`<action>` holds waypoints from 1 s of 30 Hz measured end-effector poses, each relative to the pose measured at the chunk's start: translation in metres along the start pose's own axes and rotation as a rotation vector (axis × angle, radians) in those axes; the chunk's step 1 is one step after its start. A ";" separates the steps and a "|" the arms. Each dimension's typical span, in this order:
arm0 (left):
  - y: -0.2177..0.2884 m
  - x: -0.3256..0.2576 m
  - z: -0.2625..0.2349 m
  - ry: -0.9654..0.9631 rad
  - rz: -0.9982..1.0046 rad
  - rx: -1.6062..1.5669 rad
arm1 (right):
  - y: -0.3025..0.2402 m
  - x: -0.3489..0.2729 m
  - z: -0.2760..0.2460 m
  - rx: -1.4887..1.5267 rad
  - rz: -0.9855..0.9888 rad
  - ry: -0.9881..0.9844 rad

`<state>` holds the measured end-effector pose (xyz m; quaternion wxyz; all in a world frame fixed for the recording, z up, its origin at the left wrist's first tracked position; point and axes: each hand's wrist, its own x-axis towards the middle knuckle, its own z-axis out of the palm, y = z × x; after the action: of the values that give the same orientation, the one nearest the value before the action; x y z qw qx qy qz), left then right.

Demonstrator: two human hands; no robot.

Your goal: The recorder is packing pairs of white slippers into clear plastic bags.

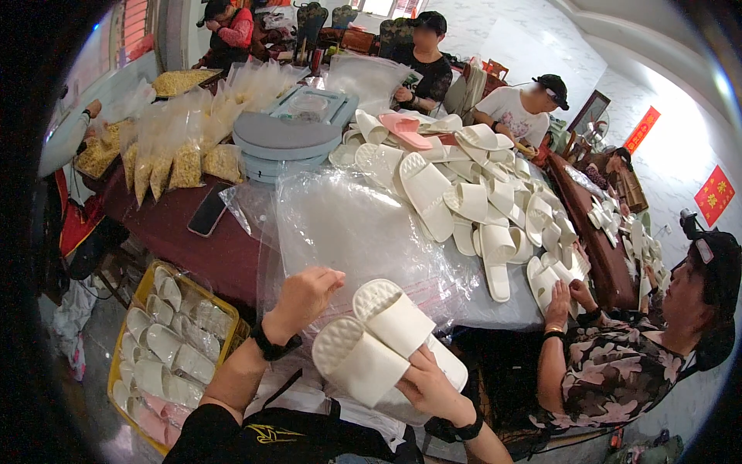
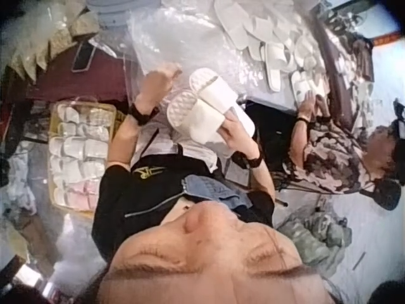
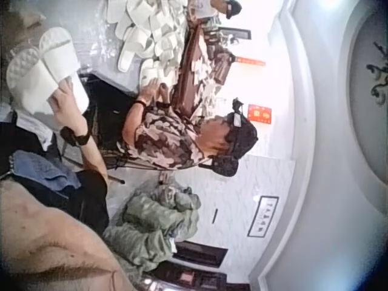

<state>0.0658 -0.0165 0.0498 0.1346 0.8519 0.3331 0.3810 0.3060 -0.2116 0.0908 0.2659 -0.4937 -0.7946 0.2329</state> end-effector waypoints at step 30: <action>0.038 -0.021 -0.002 -0.025 0.435 -0.043 | 0.028 0.067 0.040 -0.168 0.371 0.141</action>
<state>0.0713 -0.0588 0.0573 0.0713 0.9052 0.1318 0.3976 0.2734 -0.1432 0.0556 0.2314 -0.6669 -0.6862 0.1756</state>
